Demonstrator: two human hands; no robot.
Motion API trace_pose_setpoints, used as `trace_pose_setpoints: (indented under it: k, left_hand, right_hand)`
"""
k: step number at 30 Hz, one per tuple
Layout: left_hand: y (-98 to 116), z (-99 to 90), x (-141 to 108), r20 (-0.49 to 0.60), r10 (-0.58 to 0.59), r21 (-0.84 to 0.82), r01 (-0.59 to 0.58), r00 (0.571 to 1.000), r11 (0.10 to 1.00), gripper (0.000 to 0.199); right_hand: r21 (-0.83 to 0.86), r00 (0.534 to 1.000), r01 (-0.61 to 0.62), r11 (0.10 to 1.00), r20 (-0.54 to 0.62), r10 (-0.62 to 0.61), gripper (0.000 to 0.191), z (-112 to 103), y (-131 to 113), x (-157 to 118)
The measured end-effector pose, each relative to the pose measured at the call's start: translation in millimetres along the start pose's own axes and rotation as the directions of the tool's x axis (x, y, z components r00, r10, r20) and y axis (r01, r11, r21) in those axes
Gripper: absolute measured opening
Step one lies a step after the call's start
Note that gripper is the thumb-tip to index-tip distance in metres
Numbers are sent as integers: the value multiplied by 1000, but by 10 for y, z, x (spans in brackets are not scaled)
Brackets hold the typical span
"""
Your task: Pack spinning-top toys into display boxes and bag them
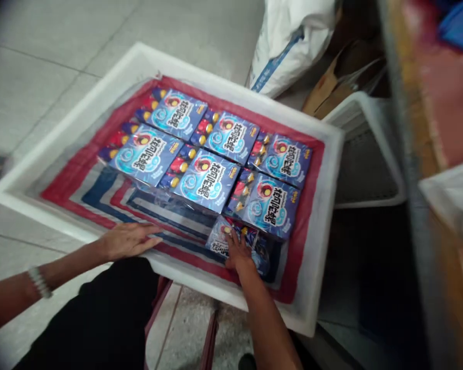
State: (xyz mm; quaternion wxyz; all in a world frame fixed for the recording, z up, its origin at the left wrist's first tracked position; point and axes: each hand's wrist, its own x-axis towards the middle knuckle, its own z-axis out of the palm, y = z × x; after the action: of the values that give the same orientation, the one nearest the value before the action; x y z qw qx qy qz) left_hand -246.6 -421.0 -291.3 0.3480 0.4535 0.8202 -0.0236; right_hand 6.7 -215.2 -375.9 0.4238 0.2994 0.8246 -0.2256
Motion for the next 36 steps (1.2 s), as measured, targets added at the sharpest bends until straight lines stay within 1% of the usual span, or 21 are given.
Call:
trace_pose_setpoints:
  k: [2, 5, 8, 13, 15, 18, 21, 23, 26, 29, 31, 34, 36]
  left_hand:
    - [68, -11, -10, -4, 43, 79, -43, 999, 996, 37]
    - [138, -67, -34, -57, 26, 164, -17, 998, 986, 38]
    - [165, -122, -72, -99, 1, 182, 17, 995, 983, 34]
    - [184, -159, -84, -107, -31, 197, 52, 994, 979, 29]
    - [188, -161, -86, -103, -42, 198, 61, 994, 978, 29]
    - [180, -147, -96, -83, -65, 201, 80, 994, 976, 31]
    - [161, -126, -97, -58, -81, 212, 91, 995, 973, 31]
    - [151, -121, -91, -45, -81, 220, 89, 996, 972, 31]
    - [158, -139, -80, -28, -94, 227, 98, 995, 969, 30]
    - [203, -179, -79, -19, -119, 224, 120, 993, 967, 27]
    - [247, -210, -90, -12, -129, 212, 128, 992, 969, 25]
    - [306, -257, -99, -1, -142, 179, 140, 990, 974, 21]
    - [316, -286, -66, 4, -144, 143, 142, 990, 979, 21]
  right_hand:
    - [17, 995, -101, 995, -10, 101, 87, 4, 31, -113]
    - [35, 984, -181, 983, 1, 181, 66, 36, 99, -181]
    - [46, 981, -193, 980, 26, 192, 52, 72, 159, -140]
    - [66, 983, -181, 981, 25, 180, 49, 112, 216, -72]
    - [74, 982, -185, 980, -13, 187, 48, 126, 203, -81]
    - [97, 969, -215, 972, -106, 225, 46, 136, 125, -95]
    - [138, 935, -266, 954, -205, 290, 38, 121, 54, -96]
    - [172, 906, -300, 938, -258, 336, 34, 105, 66, -107]
    - [226, 877, -335, 915, -282, 390, 38, 89, 157, -151]
    - [270, 880, -300, 915, -293, 375, 44, 62, 201, -233]
    - [293, 884, -258, 920, -313, 348, 44, 17, 157, -329]
    - [319, 887, -186, 929, -353, 298, 44, -76, 12, -586]
    - [318, 894, -81, 945, -396, 210, 43, -119, -113, -825]
